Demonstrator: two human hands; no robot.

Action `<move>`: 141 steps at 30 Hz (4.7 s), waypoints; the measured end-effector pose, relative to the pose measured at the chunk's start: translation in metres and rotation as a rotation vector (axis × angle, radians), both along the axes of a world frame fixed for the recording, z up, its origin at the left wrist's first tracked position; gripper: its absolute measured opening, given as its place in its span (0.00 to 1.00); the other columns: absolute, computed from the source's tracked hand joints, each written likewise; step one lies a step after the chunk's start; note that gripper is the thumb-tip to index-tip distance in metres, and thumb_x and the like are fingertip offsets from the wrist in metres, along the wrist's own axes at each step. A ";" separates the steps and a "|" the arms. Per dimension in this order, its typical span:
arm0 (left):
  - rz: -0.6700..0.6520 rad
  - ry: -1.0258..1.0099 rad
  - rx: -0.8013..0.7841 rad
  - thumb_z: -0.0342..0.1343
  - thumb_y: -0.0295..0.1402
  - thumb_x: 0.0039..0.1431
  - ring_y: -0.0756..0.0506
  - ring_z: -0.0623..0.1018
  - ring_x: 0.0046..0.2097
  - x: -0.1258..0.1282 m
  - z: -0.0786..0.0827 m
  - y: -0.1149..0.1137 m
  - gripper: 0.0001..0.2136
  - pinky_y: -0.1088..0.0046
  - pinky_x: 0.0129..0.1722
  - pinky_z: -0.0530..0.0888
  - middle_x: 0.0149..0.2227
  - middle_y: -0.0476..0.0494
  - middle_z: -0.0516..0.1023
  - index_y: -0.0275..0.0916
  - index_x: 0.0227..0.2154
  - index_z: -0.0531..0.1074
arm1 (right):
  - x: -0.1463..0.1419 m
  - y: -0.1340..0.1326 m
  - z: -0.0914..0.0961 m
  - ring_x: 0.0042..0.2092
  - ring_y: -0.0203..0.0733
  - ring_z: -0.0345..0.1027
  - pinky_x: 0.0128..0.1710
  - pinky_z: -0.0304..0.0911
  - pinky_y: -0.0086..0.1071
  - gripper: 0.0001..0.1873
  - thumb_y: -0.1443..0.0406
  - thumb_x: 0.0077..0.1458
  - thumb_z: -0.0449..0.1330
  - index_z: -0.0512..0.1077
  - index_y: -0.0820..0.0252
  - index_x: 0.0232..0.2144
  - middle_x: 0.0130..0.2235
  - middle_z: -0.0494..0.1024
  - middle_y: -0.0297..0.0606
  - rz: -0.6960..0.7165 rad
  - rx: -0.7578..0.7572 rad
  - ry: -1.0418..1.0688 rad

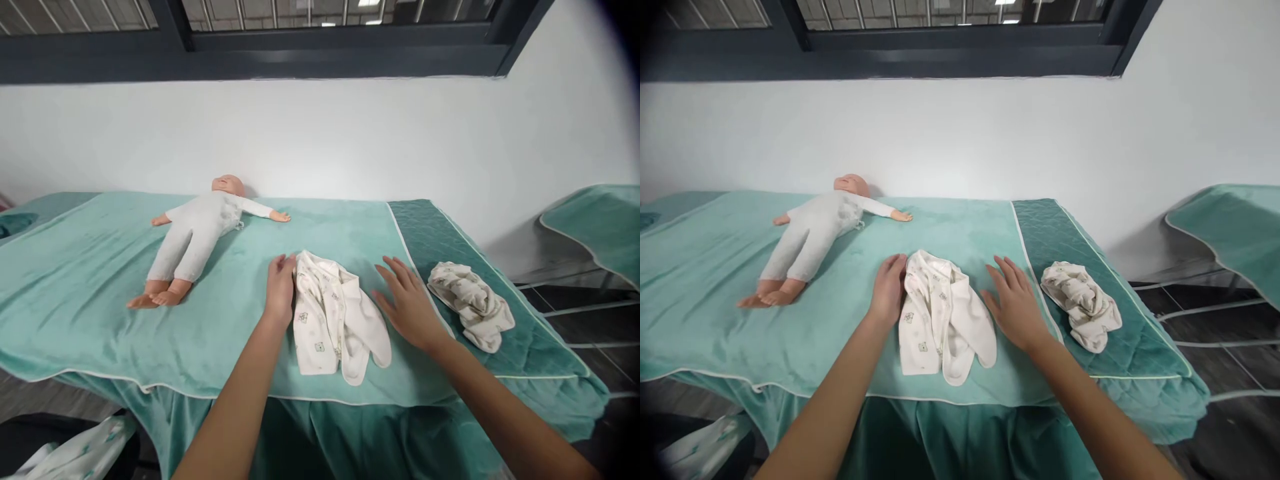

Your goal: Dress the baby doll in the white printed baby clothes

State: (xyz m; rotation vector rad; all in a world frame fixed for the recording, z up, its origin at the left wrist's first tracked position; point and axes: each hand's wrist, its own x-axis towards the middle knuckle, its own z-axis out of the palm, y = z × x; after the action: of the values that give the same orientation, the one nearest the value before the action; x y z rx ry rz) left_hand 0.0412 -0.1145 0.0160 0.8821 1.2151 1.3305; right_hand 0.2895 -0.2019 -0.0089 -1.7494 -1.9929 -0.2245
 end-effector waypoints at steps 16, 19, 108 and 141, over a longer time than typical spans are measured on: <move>-0.287 1.062 -0.001 0.57 0.48 0.54 0.31 0.76 0.51 0.016 0.009 0.028 0.22 0.56 0.49 0.69 0.48 0.31 0.78 0.38 0.46 0.71 | -0.005 0.017 -0.025 0.70 0.58 0.45 0.67 0.48 0.56 0.33 0.51 0.66 0.46 0.61 0.67 0.64 0.68 0.58 0.55 -0.135 -0.155 0.135; -0.412 1.009 0.066 0.59 0.34 0.49 0.37 0.78 0.46 0.015 0.015 0.036 0.11 0.61 0.46 0.70 0.42 0.37 0.80 0.38 0.37 0.74 | -0.026 0.041 -0.006 0.69 0.54 0.49 0.67 0.49 0.53 0.32 0.51 0.64 0.50 0.62 0.65 0.63 0.67 0.61 0.54 0.006 -0.148 0.376; -0.160 1.540 0.282 0.35 0.43 0.68 0.31 0.59 0.67 0.037 -0.024 0.134 0.29 0.44 0.63 0.58 0.69 0.33 0.58 0.38 0.69 0.52 | -0.043 0.189 -0.018 0.70 0.68 0.42 0.64 0.46 0.64 0.37 0.51 0.66 0.43 0.48 0.65 0.70 0.71 0.48 0.54 -0.243 -0.211 0.094; -0.327 1.685 0.404 0.33 0.43 0.70 0.39 0.53 0.72 -0.014 -0.031 0.020 0.30 0.56 0.71 0.53 0.71 0.36 0.52 0.27 0.67 0.56 | -0.054 0.052 -0.027 0.71 0.52 0.45 0.69 0.44 0.47 0.35 0.53 0.70 0.40 0.55 0.74 0.67 0.70 0.52 0.54 -0.081 -0.177 -0.120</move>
State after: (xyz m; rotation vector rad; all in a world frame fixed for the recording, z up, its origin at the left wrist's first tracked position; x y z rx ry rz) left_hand 0.0267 -0.0947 -0.0150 2.5974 1.8119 0.3039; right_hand 0.2359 -0.1497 -0.0357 -1.9712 -2.0839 -0.1891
